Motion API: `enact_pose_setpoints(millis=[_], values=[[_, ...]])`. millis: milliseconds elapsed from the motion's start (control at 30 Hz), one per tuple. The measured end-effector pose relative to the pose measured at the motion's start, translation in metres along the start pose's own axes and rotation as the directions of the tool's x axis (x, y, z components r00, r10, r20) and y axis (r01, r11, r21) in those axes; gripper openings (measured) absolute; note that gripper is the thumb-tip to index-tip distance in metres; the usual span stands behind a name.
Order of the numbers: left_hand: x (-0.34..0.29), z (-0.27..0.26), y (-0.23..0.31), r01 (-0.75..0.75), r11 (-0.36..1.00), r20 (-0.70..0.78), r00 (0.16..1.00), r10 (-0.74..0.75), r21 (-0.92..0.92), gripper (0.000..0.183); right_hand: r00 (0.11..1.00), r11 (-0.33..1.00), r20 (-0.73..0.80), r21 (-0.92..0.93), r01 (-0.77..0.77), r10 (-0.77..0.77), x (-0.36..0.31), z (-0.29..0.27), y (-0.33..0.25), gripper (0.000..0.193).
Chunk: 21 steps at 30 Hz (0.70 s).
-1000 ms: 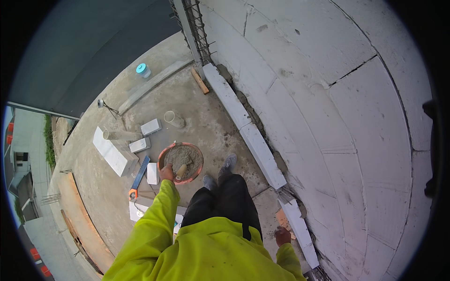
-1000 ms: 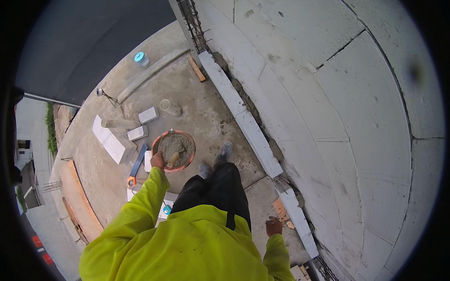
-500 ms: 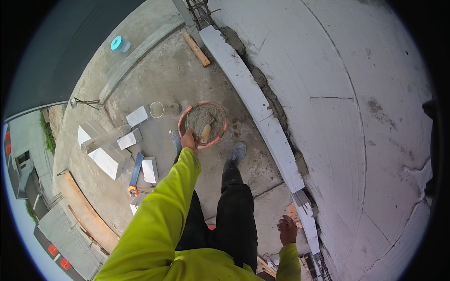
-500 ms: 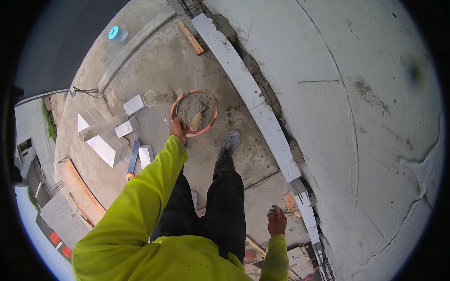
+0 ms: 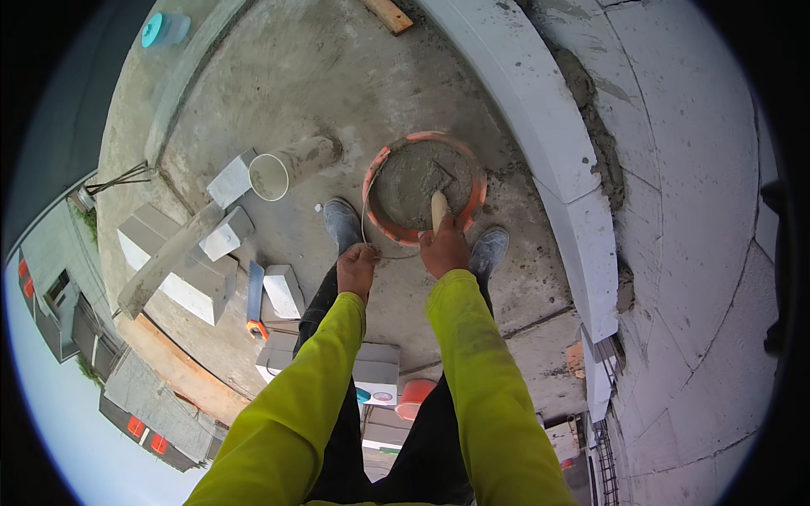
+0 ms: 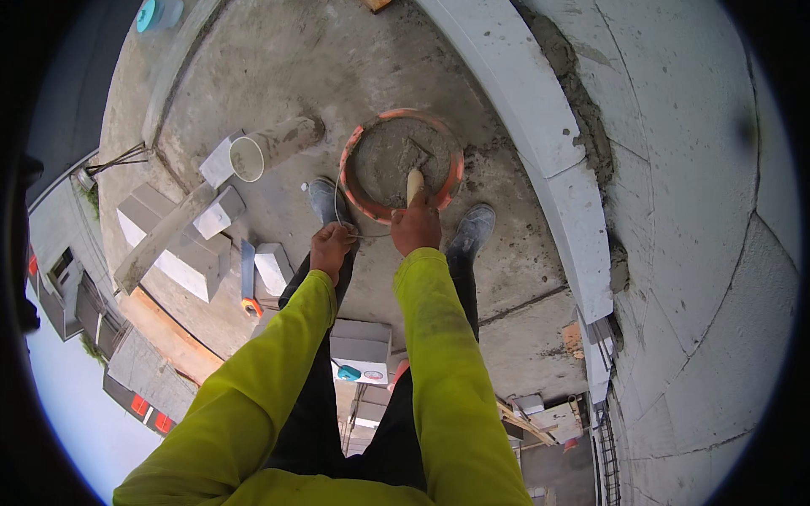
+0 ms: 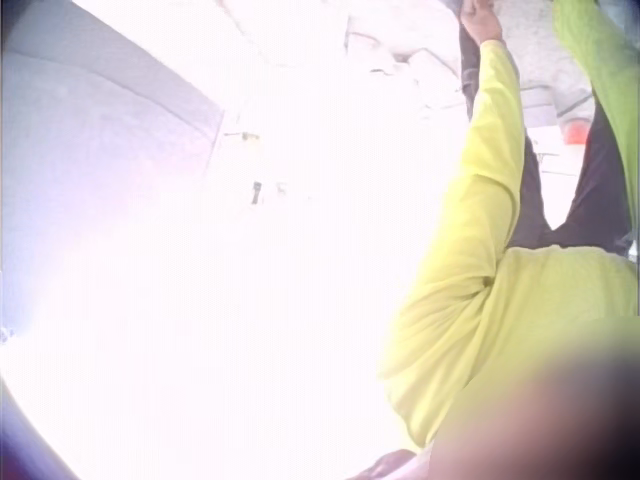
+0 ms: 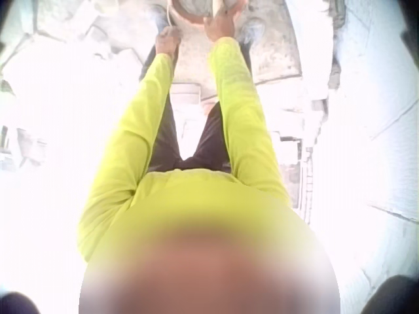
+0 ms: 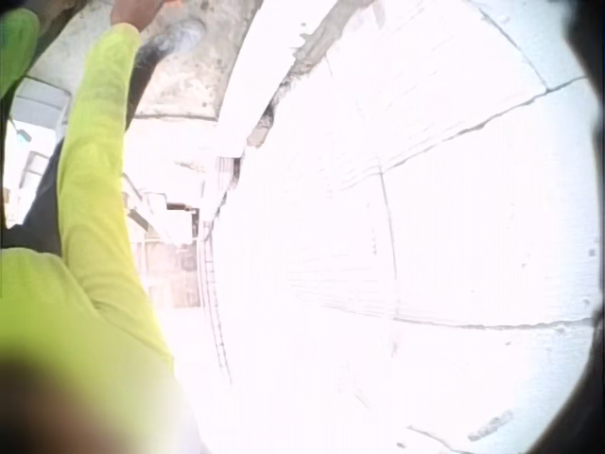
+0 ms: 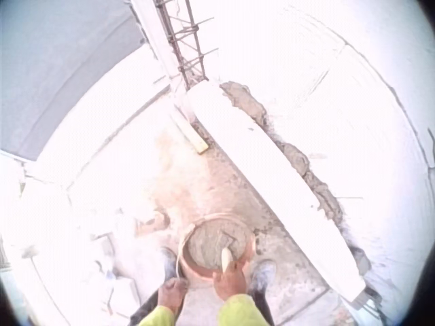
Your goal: The person secures a white wire mesh to a white block wall using nails and a hammer, then applies mortar from a bucket with a trowel along the base of the wall. The person works on scaffolding, repeatedly hammering nails and spreading mortar in a linear section.
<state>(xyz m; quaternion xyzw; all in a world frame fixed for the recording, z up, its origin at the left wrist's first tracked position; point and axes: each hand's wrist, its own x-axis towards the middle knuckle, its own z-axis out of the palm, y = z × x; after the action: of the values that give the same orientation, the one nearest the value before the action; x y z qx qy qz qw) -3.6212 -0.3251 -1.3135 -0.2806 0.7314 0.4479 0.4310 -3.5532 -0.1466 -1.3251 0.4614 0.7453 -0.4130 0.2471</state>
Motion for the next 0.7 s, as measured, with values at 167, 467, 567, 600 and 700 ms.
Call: enact_pose_setpoints(millis=[167, 467, 567, 600, 700], values=[[0.024, -0.054, -0.018, -0.131, 0.982, -0.031, 0.99, 0.136, 0.133, 0.025, 0.995, 0.999, 0.103, 0.04, -0.015, 0.01, 0.002, -0.012, 0.0, 0.064], [0.099, -0.001, 0.016, -0.409, 0.859, 0.185, 0.911, 0.368, 0.307, 0.047, 0.993, 0.976, 0.01, -0.183, 0.12, -0.121, -0.055, -0.051, 0.046, 0.048], [0.103, 0.004, 0.033, -0.382, 0.893, 0.272, 0.909, 0.316, 0.24, 0.039, 0.984, 0.971, 0.022, -0.16, 0.18, -0.178, -0.038, -0.025, 0.051, 0.043], [0.098, 0.005, 0.036, -0.387, 0.854, 0.27, 0.914, 0.305, 0.347, 0.037, 0.985, 0.981, 0.068, -0.101, 0.166, -0.16, -0.034, -0.009, 0.049, 0.042], [0.08, 0.01, 0.042, -0.446, 0.712, 0.265, 0.895, 0.359, 0.543, 0.034, 0.984, 0.98, 0.121, 0.167, 0.107, -0.128, -0.021, 0.032, 0.039, 0.041]])
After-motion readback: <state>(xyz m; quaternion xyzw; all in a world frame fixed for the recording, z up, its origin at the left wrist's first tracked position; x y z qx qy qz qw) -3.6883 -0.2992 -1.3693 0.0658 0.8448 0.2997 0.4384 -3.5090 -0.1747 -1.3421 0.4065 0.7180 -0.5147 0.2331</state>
